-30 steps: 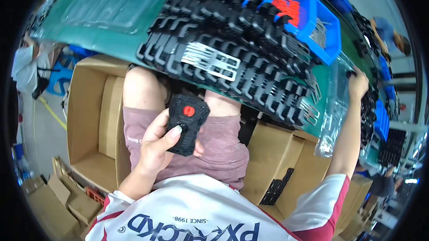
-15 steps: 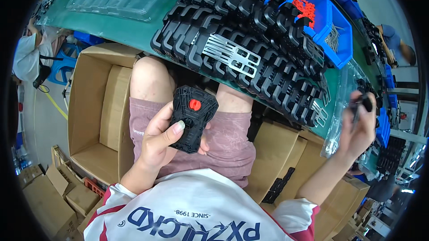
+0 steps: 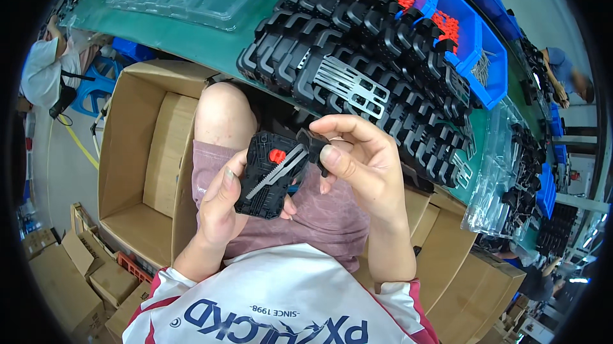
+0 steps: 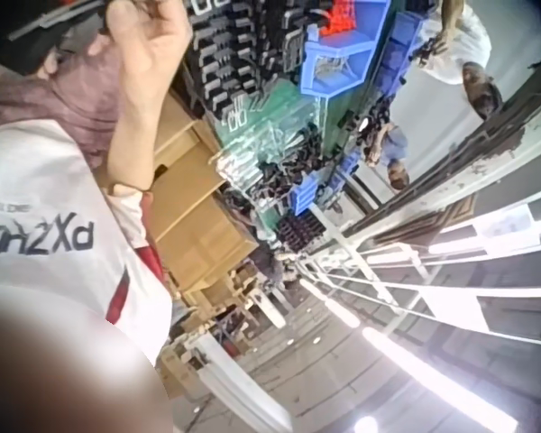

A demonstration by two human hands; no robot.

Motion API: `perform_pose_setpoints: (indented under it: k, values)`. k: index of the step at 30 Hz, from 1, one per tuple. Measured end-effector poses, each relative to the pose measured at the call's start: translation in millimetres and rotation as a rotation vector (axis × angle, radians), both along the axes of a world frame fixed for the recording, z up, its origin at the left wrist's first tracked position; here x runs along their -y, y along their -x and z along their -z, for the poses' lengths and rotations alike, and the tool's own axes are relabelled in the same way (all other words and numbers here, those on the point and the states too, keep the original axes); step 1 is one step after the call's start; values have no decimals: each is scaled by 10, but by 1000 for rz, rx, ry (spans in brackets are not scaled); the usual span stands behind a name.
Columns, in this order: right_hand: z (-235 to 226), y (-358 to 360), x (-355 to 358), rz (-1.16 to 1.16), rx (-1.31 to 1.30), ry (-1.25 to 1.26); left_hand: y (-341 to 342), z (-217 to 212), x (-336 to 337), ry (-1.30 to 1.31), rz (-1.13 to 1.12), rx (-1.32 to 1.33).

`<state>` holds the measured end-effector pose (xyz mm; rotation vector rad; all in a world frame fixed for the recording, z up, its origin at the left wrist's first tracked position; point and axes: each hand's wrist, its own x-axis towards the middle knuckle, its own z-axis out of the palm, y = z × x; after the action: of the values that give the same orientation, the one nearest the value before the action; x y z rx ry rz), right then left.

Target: Assembling adjustable phone mounts by attaching components and checking mechanisms.

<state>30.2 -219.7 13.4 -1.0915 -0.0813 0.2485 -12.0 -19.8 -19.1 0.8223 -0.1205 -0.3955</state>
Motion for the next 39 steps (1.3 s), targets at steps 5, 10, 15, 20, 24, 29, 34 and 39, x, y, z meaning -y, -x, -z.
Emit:
perform_pose_setpoints:
  k: [5, 10, 15, 20, 24, 29, 34, 39]
  values:
    - [-35, -13, -79, -24, 18, 40, 14, 3, -58, -46, -20, -2]
    - [-60, -4, -109, -20, 1, 76, 26, 1, -72, -55, -36, -4]
    - [-39, 12, -136, -14, -1, 81, 26, 17, -87, -56, -25, 5]
    - [-3, -1, -163, -18, -16, 43, 10, 38, -104, -59, -29, -8]
    - [28, -32, -189, -56, -37, -27, -8, 73, -127, 44, -28, -42]
    - [-40, 19, -305, 10, 9, 125, -19, -36, -132, -77, -102, -58]
    - [-46, 85, -324, -14, -13, -10, -35, 13, -202, -234, -73, -13]
    - [17, 96, -220, -36, 68, -150, -218, -137, -173, -337, -131, 152]
